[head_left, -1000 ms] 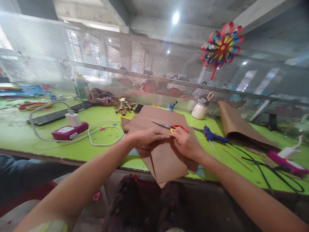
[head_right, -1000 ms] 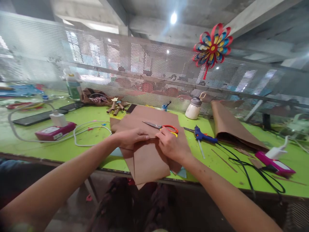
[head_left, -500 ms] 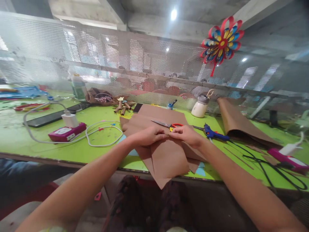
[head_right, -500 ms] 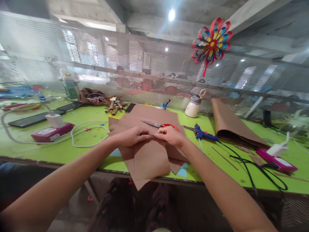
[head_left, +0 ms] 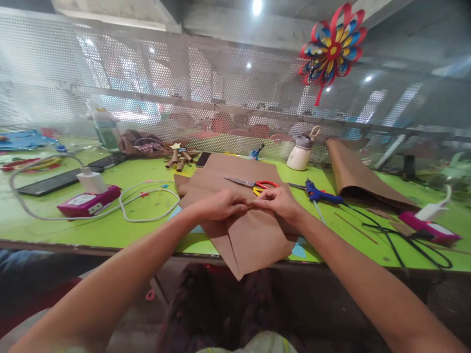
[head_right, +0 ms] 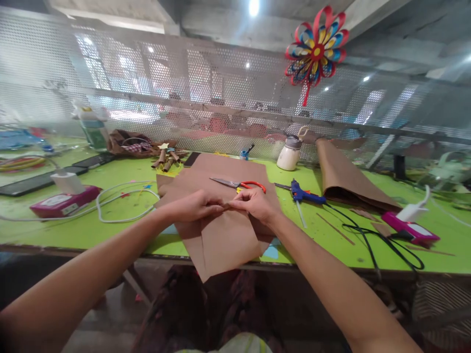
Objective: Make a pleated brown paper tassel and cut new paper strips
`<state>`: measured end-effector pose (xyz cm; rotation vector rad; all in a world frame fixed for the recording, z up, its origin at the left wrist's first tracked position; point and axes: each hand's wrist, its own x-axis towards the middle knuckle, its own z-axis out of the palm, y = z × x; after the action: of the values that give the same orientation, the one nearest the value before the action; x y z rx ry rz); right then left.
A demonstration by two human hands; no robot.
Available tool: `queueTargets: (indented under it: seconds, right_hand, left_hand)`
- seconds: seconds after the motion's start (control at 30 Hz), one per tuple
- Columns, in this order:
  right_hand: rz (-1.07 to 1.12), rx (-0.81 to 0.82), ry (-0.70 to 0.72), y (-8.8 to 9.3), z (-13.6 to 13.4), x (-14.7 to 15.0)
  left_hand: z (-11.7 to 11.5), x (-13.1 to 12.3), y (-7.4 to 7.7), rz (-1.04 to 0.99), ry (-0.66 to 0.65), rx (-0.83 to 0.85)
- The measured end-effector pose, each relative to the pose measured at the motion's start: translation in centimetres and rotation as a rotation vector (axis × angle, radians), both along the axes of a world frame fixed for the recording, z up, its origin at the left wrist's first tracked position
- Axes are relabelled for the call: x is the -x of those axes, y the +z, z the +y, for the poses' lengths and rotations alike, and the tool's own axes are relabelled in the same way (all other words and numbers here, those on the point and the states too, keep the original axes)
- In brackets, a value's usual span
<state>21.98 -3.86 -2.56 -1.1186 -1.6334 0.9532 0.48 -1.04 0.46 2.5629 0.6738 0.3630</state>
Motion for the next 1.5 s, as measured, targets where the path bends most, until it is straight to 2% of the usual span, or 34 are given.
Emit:
queueTargets:
  seconds: [0.17, 0.37, 0.53, 0.77, 0.93, 1.13, 1.3, 1.5]
  right_hand:
    - [0.057, 0.044, -0.008, -0.4, 0.3, -0.1]
    - [0.009, 0.056, 0.092, -0.7, 0.4, 0.1]
    - [-0.003, 0.008, 0.006, -0.4, 0.3, 0.2]
    - [0.182, 0.053, -0.034, 0.7, -0.3, -0.2]
    - [0.309, 0.161, 0.011, 0.6, -0.3, -0.4]
    - [0.342, 0.209, 0.075, 0.3, -0.1, -0.4]
    - [0.378, 0.207, 0.048, 0.6, 0.0, -0.5]
    - [0.311, 0.184, 0.02, 0.8, -0.1, -0.6]
  left_hand:
    - [0.1, 0.1, 0.1, -0.04, -0.013, 0.0]
    - [0.3, -0.2, -0.3, -0.064, 0.011, 0.002]
    - [0.5, -0.3, -0.2, -0.077, 0.009, 0.004]
    - [0.4, 0.9, 0.5, -0.043, -0.017, 0.184]
    - [0.5, 0.9, 0.7, -0.037, 0.022, 0.19]
    - [1.2, 1.2, 0.4, -0.06, 0.084, 0.23]
    - [1.8, 1.6, 0.5, -0.08, 0.039, 0.247]
    - [1.9, 1.7, 0.5, -0.066, 0.024, 0.347]
